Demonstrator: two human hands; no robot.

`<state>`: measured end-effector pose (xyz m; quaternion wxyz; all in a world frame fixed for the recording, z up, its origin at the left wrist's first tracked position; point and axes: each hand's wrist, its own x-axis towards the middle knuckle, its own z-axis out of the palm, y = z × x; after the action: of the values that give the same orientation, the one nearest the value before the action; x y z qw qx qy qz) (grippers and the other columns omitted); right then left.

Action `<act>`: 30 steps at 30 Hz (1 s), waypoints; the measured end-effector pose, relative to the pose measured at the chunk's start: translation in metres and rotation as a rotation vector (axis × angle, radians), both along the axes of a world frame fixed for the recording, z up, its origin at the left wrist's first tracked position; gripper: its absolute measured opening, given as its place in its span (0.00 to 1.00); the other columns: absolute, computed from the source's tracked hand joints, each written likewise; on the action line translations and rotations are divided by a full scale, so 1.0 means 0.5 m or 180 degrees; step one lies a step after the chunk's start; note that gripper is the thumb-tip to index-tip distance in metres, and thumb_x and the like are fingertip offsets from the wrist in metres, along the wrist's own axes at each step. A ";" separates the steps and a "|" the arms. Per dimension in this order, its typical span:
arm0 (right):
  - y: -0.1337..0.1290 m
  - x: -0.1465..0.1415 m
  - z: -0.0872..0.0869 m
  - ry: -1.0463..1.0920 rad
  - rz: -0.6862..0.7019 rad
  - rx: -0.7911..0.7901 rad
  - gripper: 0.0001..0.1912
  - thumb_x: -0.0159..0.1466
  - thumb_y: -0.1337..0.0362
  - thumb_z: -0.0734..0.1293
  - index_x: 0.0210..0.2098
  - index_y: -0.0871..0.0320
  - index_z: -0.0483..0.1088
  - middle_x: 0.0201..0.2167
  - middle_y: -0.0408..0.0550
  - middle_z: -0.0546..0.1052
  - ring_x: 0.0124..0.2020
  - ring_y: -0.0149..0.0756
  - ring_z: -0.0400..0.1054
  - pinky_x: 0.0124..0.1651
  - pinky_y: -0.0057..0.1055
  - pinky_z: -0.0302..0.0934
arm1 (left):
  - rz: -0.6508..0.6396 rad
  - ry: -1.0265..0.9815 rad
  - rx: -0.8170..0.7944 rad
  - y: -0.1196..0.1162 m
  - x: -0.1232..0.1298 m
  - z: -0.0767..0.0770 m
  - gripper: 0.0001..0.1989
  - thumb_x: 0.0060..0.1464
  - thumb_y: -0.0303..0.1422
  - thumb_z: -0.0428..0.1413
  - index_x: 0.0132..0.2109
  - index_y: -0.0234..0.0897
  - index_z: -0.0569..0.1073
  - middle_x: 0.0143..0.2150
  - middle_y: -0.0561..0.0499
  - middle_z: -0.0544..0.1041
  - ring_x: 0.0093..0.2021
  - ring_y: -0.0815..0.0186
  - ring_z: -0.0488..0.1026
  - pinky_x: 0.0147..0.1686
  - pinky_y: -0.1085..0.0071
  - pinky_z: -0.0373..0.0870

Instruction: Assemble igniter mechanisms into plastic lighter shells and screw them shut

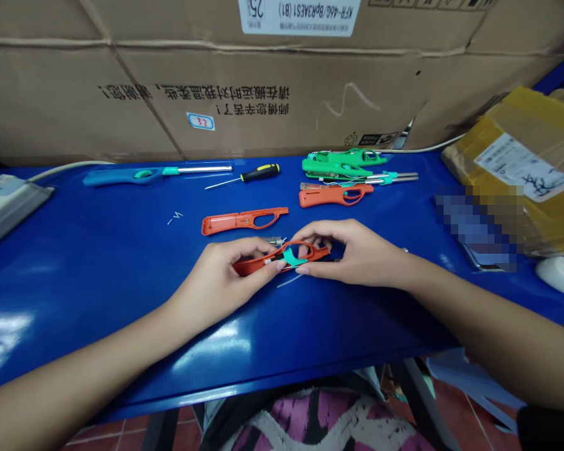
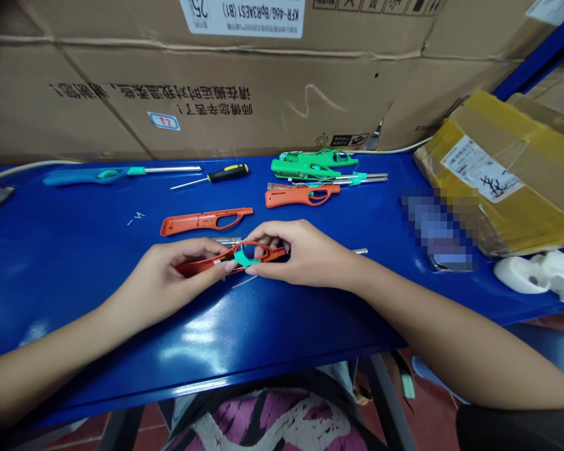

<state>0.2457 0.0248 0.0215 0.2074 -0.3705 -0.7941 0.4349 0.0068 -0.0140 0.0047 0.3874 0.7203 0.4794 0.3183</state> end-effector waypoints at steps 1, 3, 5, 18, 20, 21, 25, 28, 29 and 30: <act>-0.001 -0.002 -0.001 0.0009 -0.0005 0.0004 0.17 0.60 0.59 0.74 0.47 0.58 0.75 0.40 0.45 0.80 0.39 0.32 0.72 0.43 0.29 0.67 | -0.0008 -0.0010 0.0011 0.000 0.000 0.000 0.08 0.59 0.38 0.63 0.42 0.40 0.80 0.42 0.53 0.83 0.42 0.65 0.80 0.46 0.71 0.75; -0.003 -0.007 -0.005 0.0035 -0.0031 0.0012 0.16 0.61 0.59 0.73 0.47 0.58 0.75 0.39 0.45 0.79 0.38 0.32 0.72 0.42 0.28 0.66 | -0.0032 -0.0026 0.0016 0.000 0.001 0.000 0.08 0.59 0.38 0.62 0.42 0.40 0.80 0.43 0.53 0.83 0.42 0.65 0.80 0.45 0.71 0.75; -0.005 -0.011 -0.009 0.0048 -0.0045 0.0080 0.14 0.63 0.59 0.72 0.47 0.58 0.75 0.36 0.44 0.79 0.36 0.31 0.72 0.40 0.27 0.66 | -0.0059 -0.0010 0.0017 0.000 0.002 -0.001 0.08 0.59 0.38 0.62 0.42 0.39 0.80 0.42 0.53 0.83 0.42 0.64 0.80 0.45 0.71 0.75; -0.001 -0.014 -0.019 -0.0322 -0.0127 0.0142 0.09 0.64 0.61 0.70 0.42 0.58 0.77 0.32 0.44 0.77 0.31 0.30 0.68 0.35 0.27 0.61 | -0.0195 0.0321 0.0412 0.004 0.002 -0.014 0.09 0.60 0.37 0.62 0.44 0.40 0.81 0.42 0.50 0.82 0.43 0.62 0.78 0.45 0.66 0.74; 0.001 -0.014 -0.015 -0.0390 -0.0076 0.0222 0.08 0.64 0.62 0.70 0.42 0.58 0.77 0.32 0.44 0.77 0.33 0.31 0.67 0.36 0.28 0.61 | -0.0266 0.0384 0.0699 0.006 0.002 -0.016 0.09 0.61 0.35 0.61 0.45 0.39 0.82 0.43 0.48 0.81 0.44 0.61 0.77 0.46 0.65 0.74; 0.002 -0.013 -0.014 -0.0405 -0.0069 0.0273 0.08 0.65 0.62 0.70 0.42 0.58 0.77 0.32 0.44 0.76 0.34 0.32 0.67 0.37 0.28 0.61 | -0.0280 0.0386 0.0801 0.006 0.002 -0.016 0.09 0.61 0.34 0.60 0.46 0.38 0.81 0.43 0.47 0.81 0.45 0.61 0.77 0.46 0.65 0.74; 0.007 -0.011 -0.015 -0.0443 0.0020 0.0616 0.08 0.66 0.62 0.69 0.42 0.58 0.76 0.33 0.47 0.75 0.39 0.36 0.66 0.42 0.31 0.61 | -0.0289 0.0445 0.1139 0.011 0.001 -0.018 0.10 0.63 0.32 0.58 0.48 0.37 0.81 0.43 0.45 0.78 0.44 0.63 0.76 0.45 0.65 0.75; 0.010 -0.011 -0.020 -0.0499 0.0066 0.0804 0.08 0.66 0.60 0.69 0.41 0.57 0.76 0.35 0.47 0.74 0.39 0.36 0.65 0.43 0.33 0.61 | -0.0342 0.0581 0.1330 0.015 -0.001 -0.019 0.10 0.64 0.32 0.58 0.49 0.37 0.81 0.42 0.46 0.77 0.43 0.63 0.75 0.45 0.64 0.75; 0.010 -0.011 -0.023 -0.0513 0.0035 0.0827 0.08 0.66 0.60 0.70 0.42 0.57 0.76 0.35 0.47 0.73 0.39 0.37 0.65 0.44 0.33 0.61 | -0.0348 0.0623 0.1363 0.016 -0.001 -0.019 0.10 0.64 0.32 0.57 0.49 0.38 0.81 0.42 0.46 0.77 0.43 0.63 0.75 0.45 0.63 0.75; 0.009 -0.011 -0.024 -0.0519 0.0001 0.0841 0.09 0.66 0.59 0.70 0.42 0.56 0.76 0.36 0.47 0.74 0.40 0.37 0.66 0.45 0.34 0.62 | -0.0351 0.0660 0.1387 0.017 -0.002 -0.019 0.10 0.64 0.32 0.57 0.49 0.38 0.81 0.42 0.46 0.77 0.43 0.63 0.75 0.45 0.63 0.75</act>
<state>0.2403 0.0295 0.0092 0.1891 -0.3739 -0.8587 0.2951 0.0058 -0.0055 -0.0049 0.1885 0.8407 0.3966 0.3169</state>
